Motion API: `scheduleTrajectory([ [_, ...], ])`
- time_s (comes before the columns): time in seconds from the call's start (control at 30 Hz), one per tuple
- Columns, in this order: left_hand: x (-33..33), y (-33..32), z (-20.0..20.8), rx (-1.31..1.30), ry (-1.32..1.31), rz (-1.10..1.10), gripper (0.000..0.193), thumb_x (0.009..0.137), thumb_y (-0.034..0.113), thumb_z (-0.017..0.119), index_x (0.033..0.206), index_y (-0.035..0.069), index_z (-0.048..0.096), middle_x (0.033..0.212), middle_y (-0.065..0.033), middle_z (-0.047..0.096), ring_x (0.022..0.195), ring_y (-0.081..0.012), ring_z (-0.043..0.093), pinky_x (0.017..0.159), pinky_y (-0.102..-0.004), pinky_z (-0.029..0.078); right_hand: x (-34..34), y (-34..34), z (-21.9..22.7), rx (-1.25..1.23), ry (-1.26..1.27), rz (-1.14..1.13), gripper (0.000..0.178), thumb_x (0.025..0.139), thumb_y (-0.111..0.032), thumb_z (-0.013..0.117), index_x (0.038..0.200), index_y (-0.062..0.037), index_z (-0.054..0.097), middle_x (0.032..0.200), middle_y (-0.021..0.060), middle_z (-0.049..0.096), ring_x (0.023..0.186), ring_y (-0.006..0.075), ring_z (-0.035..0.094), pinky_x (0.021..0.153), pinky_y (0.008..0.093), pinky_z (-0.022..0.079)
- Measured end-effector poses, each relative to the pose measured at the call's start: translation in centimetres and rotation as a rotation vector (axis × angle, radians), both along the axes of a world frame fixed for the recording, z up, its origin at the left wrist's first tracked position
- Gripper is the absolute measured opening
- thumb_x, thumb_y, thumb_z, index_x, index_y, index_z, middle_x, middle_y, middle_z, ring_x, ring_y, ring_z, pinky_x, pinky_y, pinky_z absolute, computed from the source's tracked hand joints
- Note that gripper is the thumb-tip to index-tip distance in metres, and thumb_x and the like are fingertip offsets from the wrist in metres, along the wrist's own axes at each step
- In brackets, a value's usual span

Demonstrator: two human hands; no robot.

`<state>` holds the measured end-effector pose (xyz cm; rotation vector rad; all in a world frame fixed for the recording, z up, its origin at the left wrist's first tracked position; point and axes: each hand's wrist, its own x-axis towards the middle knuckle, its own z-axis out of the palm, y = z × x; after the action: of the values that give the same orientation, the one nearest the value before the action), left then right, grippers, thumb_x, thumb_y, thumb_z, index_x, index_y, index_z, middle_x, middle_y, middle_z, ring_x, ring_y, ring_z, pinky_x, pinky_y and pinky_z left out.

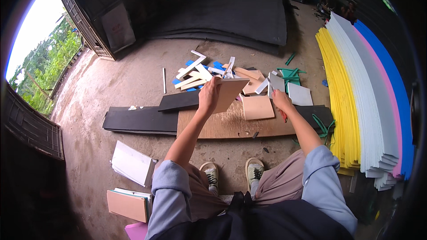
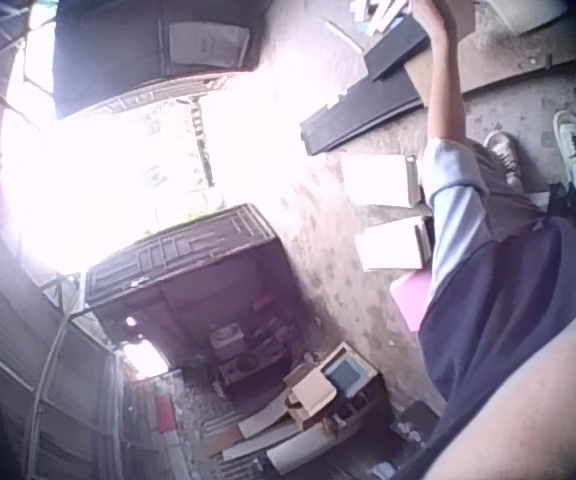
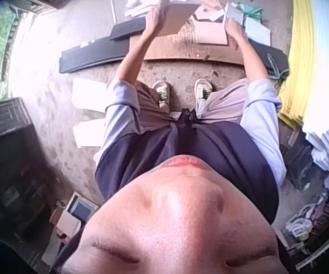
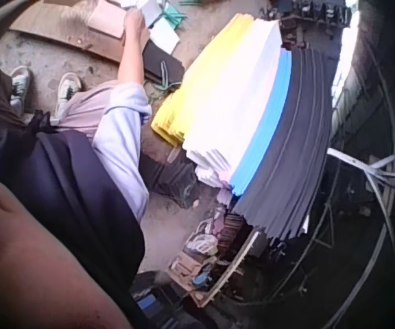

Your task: The person sits on the floor and repeatedly cuts rectangular pieces from black and brown cardboard sheets using a red utility knife. They align the sheets, cut along the edges, and stack the finished pieces.

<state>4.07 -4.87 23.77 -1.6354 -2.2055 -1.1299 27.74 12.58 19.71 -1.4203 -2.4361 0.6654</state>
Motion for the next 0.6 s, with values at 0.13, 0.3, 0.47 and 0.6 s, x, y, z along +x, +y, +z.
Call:
scheduleTrajectory([
  [0.13,-1.2,-1.2,0.5,0.209,-0.337,-0.117,0.024,0.083,0.011,0.054,0.105,0.002,0.048,0.09,-0.0135,0.061,0.08,-0.0239,0.061,0.066,-0.0318,0.048,-0.7,-0.9,5.2,-0.233,0.471,0.072,0.026,0.085,-0.024,0.049,0.086,0.001,0.054,0.055,0.0065,0.055,0.041,0.0138,0.053,0.039,0.0264,0.042],
  [0.3,0.9,-1.0,0.1,0.228,-0.588,-0.176,0.024,0.084,0.008,0.053,0.106,0.002,0.049,0.092,-0.0123,0.061,0.086,-0.019,0.06,0.07,-0.0279,0.048,-3.5,-5.4,6.9,-0.19,0.825,0.2,0.04,0.075,-0.027,0.064,0.104,-0.0006,0.054,0.057,0.0007,0.048,0.042,0.0082,0.046,0.043,0.0225,0.042],
  [0.47,1.8,0.0,0.9,0.283,-0.601,-0.206,0.025,0.083,0.011,0.054,0.105,0.0,0.05,0.091,-0.0154,0.06,0.081,-0.0208,0.059,0.068,-0.0313,0.046,-3.2,-6.8,6.3,-0.101,0.595,0.225,0.065,0.071,-0.03,0.069,0.121,-0.0007,0.039,0.103,0.011,0.036,0.062,0.013,0.052,0.049,0.0239,0.048],
  [0.6,2.6,-0.1,0.0,0.152,-0.599,-0.335,0.029,0.082,0.016,0.058,0.104,-0.002,0.052,0.092,-0.0158,0.06,0.084,-0.0203,0.058,0.072,-0.0315,0.045,-1.9,-5.5,6.1,-0.271,0.588,0.301,0.054,0.074,-0.024,0.067,0.119,-0.0043,0.045,0.086,0.004,0.05,0.049,0.0077,0.047,0.044,0.0212,0.045],
])
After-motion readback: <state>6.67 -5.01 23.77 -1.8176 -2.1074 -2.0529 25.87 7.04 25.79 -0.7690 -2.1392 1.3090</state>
